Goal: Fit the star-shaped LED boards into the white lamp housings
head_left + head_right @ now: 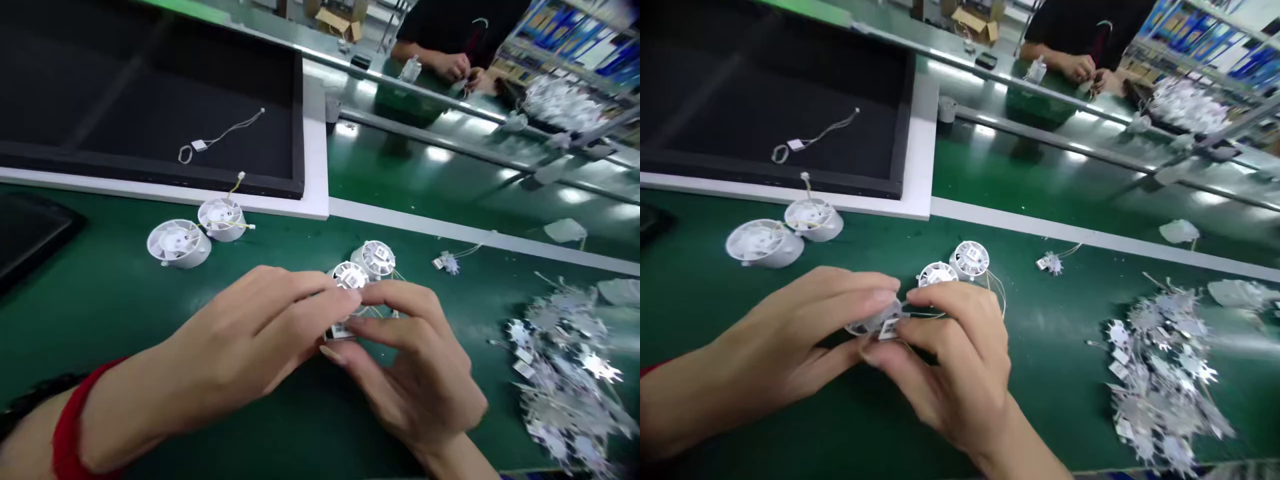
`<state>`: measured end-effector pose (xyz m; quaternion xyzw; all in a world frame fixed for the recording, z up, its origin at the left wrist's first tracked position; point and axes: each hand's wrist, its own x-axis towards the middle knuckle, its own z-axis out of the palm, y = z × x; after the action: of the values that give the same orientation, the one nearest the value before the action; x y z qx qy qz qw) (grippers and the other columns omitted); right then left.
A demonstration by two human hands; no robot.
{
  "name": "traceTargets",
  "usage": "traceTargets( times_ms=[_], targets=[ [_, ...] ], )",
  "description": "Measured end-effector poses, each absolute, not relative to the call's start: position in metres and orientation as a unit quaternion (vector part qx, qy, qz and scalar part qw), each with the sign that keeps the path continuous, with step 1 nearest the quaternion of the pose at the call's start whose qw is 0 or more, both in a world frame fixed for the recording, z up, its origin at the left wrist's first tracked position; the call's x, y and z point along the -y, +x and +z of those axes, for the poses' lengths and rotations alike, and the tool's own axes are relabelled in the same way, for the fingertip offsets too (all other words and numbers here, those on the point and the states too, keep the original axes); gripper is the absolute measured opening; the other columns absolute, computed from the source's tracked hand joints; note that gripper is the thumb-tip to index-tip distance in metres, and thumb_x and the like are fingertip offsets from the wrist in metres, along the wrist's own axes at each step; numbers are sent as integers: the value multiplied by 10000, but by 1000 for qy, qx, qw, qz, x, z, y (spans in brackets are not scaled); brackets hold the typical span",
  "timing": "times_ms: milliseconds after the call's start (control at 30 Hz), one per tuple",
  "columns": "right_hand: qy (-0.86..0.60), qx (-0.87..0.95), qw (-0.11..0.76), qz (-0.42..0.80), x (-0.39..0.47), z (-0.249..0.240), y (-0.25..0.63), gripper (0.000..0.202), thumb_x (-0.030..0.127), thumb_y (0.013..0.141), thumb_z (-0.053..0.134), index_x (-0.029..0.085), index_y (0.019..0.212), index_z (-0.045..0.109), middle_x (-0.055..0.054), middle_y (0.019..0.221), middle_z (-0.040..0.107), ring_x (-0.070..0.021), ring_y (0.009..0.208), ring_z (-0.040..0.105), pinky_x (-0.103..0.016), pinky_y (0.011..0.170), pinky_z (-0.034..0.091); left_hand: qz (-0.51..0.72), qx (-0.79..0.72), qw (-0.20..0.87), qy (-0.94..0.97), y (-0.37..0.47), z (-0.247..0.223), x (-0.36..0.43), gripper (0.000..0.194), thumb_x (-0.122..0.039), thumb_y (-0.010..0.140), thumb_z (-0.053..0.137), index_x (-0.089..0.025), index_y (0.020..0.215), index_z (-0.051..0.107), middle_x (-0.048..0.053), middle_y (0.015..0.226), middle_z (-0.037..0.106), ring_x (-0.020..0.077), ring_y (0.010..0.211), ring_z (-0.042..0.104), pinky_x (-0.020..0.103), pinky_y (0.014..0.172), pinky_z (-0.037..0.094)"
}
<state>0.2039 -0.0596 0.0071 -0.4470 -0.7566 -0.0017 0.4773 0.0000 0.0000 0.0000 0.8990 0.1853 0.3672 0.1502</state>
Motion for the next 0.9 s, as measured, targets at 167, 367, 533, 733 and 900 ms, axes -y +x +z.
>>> traceTargets(
  times_ms=[167, 367, 533, 733, 900],
  targets=[
    [-450, 718, 527, -60, 58, 10, 196, 191, 197, 1009, 708, 196, 843, 613, -17, 886, 711, -126, 769, 684, -317, 696, 546, 380, -197, 148, 892, 5, 3, 11, 297, -158, 1086, 564, -156, 1383, 562, 99, 1302, 720, 187, 1096, 692, 329, 882, 569],
    [-430, 749, 499, -67, 61, 11, 196, 220, 370, 1061, 641, 200, 923, 670, -40, 897, 735, -163, 772, 706, -342, 678, 565, 391, -193, 157, 886, 3, 9, 10, 295, -168, 1079, 575, -148, 1374, 567, 90, 1319, 710, 170, 1129, 699, 288, 931, 582],
    [-406, 760, 507, 30, 61, 10, 199, 123, 236, 1038, 603, 174, 1102, 688, -91, 1099, 742, -197, 998, 721, -357, 830, 597, 397, -208, 189, 874, -1, 14, 7, 341, -104, 1053, 593, -159, 1387, 544, 54, 1347, 703, 99, 1258, 644, 181, 1103, 498],
    [-445, 698, 540, 152, 58, 4, 195, 318, 221, 919, 769, 198, 1213, 649, -62, 1119, 752, -201, 1037, 720, -346, 914, 573, 386, -185, 192, 883, -3, 9, 5, 336, -109, 1034, 612, -165, 1362, 569, 93, 1361, 704, 165, 1226, 685, 264, 1045, 573],
    [-469, 678, 537, 181, 60, 5, 195, 297, 258, 907, 822, 243, 1158, 664, 38, 931, 742, -114, 808, 701, -245, 777, 553, 355, -171, 184, 900, -4, 5, 7, 327, -157, 1065, 578, -183, 1391, 565, 91, 1366, 703, 187, 1184, 704, 318, 1012, 593]
  ],
)
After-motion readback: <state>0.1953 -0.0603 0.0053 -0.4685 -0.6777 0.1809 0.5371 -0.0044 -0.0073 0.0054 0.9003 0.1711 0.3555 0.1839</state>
